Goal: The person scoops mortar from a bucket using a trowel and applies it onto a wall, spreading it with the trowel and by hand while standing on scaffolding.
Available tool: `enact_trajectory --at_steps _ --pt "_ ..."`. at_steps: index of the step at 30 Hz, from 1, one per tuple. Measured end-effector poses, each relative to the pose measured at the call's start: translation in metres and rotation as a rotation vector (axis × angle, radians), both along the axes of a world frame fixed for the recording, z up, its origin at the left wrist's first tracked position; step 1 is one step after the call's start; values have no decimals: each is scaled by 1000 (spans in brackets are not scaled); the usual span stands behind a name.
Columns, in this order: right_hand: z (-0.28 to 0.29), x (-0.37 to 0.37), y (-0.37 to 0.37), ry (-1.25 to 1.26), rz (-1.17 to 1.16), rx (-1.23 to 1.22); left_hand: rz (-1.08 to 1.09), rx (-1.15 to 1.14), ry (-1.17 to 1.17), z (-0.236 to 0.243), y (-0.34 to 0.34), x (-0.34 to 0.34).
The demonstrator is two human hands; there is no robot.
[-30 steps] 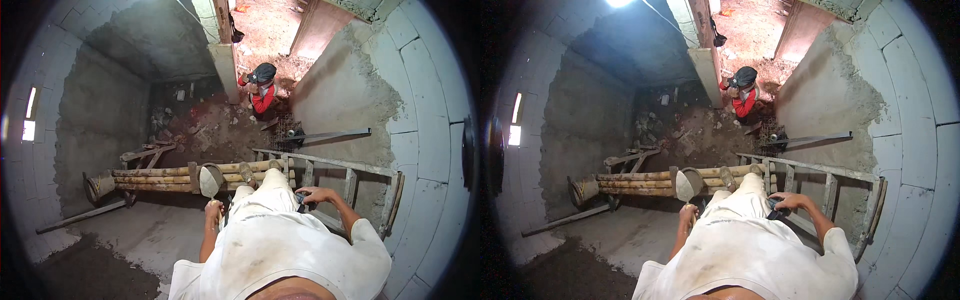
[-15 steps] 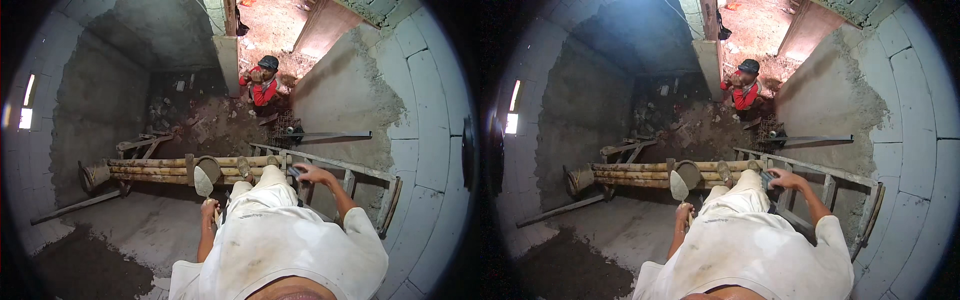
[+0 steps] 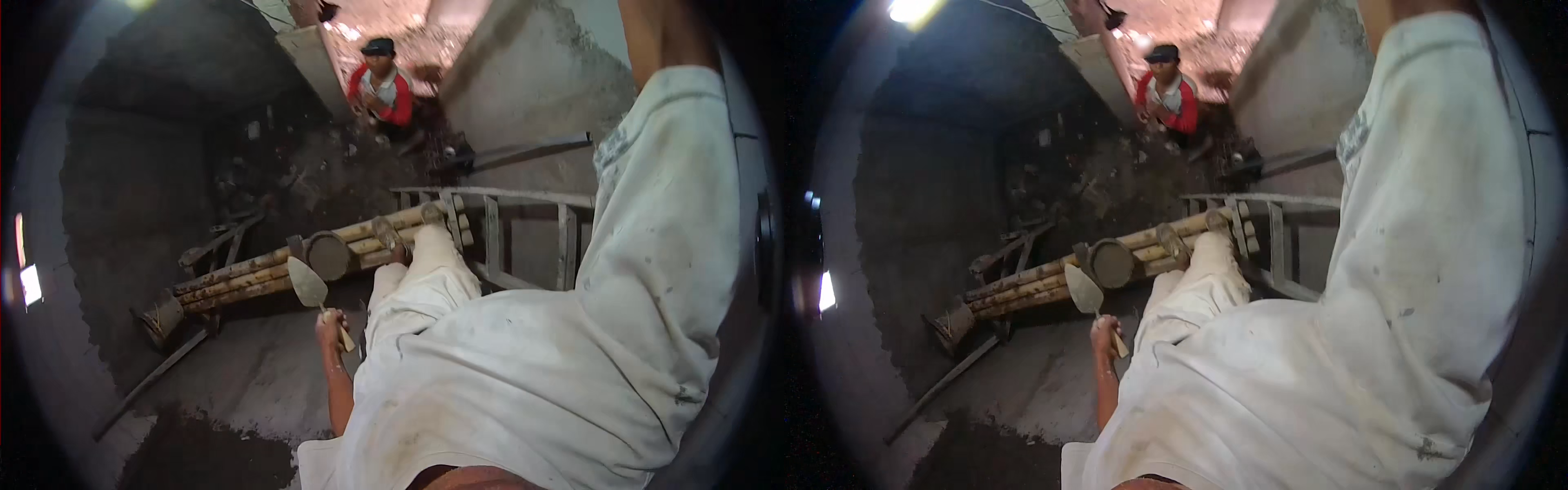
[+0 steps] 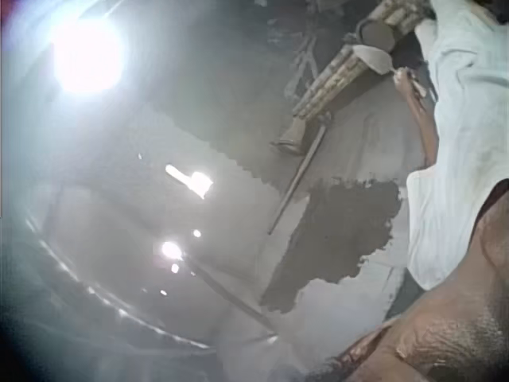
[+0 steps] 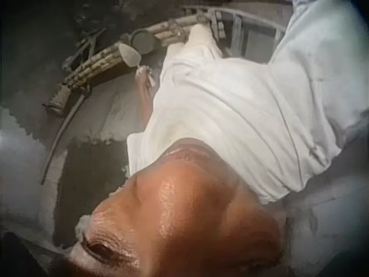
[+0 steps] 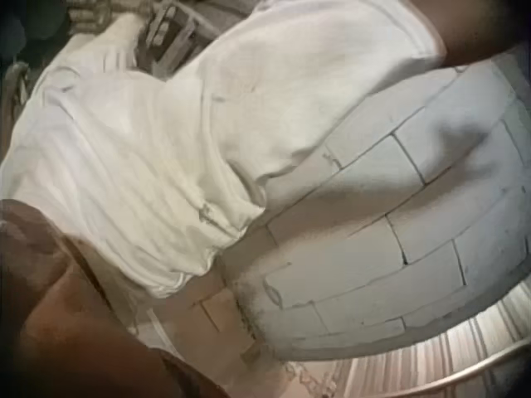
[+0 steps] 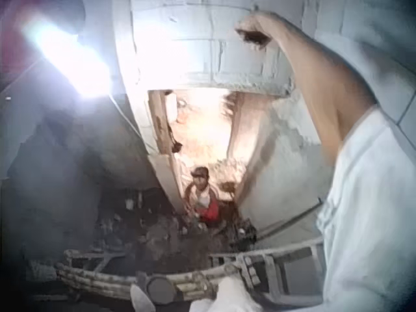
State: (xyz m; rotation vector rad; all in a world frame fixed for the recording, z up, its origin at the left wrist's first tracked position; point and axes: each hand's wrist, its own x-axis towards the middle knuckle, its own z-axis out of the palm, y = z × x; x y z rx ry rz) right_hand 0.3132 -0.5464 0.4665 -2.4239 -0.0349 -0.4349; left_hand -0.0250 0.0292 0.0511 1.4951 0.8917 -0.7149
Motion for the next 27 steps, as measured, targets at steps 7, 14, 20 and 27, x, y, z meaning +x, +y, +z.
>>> enact_trajectory --at_steps 7,14,20,27 --pt "-178 -73 3 262 154 476 42 -36 80 -51 21 -42" --pt "-442 -355 88 1080 198 111 69 7 102 -43 10 -29" --pt "-470 -469 135 1310 -458 854 -26 2 128 -27 0 13" --pt "-386 -471 110 1519 -209 974 -75 2 48 -27 -11 34"
